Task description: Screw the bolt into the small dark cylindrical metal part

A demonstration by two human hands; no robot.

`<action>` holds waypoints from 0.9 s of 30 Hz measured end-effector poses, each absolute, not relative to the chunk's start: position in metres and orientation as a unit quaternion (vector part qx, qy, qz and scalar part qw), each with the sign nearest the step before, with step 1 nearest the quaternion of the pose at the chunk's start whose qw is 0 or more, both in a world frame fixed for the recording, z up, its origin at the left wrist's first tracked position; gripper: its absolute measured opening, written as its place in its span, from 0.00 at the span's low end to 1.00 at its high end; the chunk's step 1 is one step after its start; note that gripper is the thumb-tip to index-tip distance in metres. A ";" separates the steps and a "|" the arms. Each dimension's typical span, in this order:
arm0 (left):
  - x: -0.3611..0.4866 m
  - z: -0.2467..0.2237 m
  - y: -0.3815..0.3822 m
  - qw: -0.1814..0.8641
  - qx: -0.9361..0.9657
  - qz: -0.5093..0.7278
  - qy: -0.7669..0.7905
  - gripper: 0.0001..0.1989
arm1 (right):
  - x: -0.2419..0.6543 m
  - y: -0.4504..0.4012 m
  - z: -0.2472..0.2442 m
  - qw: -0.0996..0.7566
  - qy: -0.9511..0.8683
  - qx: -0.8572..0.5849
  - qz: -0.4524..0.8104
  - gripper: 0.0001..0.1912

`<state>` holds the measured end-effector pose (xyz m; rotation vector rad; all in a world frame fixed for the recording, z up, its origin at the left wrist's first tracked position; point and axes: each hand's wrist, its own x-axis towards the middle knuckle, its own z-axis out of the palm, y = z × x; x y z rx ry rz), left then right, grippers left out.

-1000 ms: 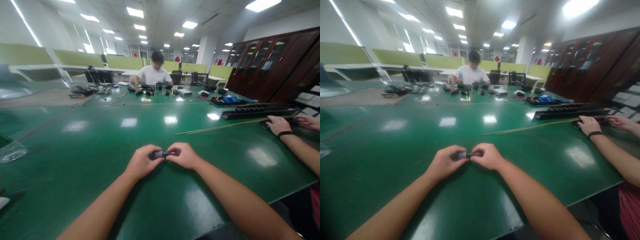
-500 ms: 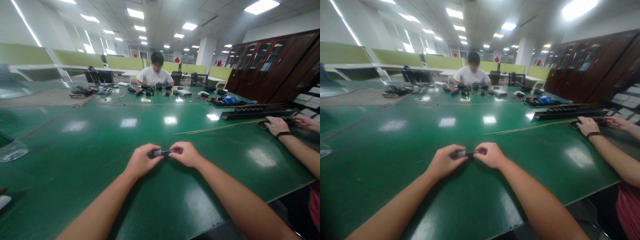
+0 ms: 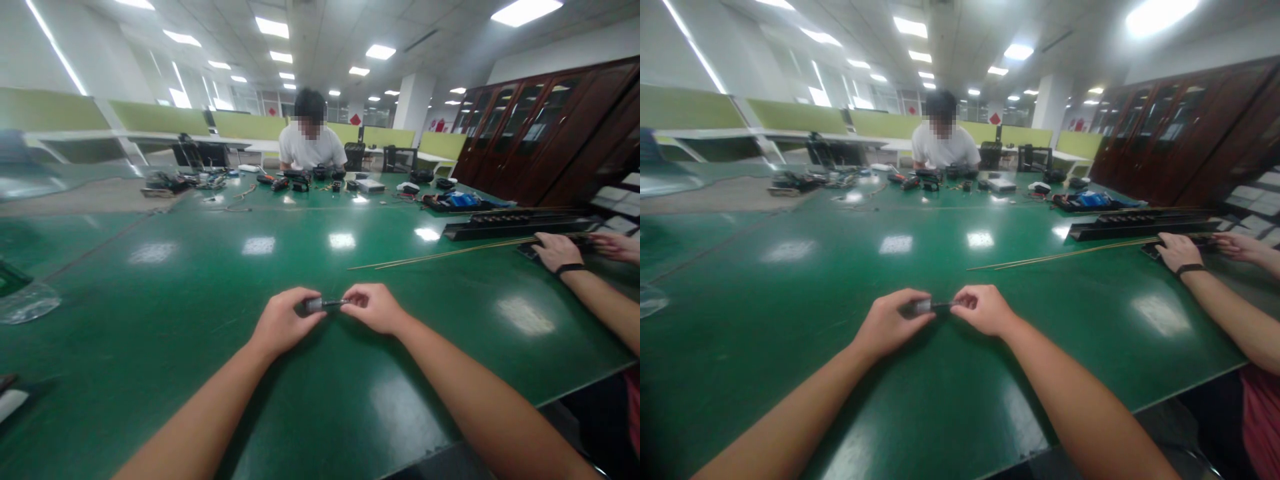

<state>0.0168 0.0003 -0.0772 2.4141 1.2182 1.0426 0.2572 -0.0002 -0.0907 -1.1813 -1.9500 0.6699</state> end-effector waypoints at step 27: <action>0.014 -0.083 0.005 0.132 0.818 0.343 0.443 0.15 | 0.260 -0.001 -0.086 0.365 -0.748 -0.482 0.272 0.09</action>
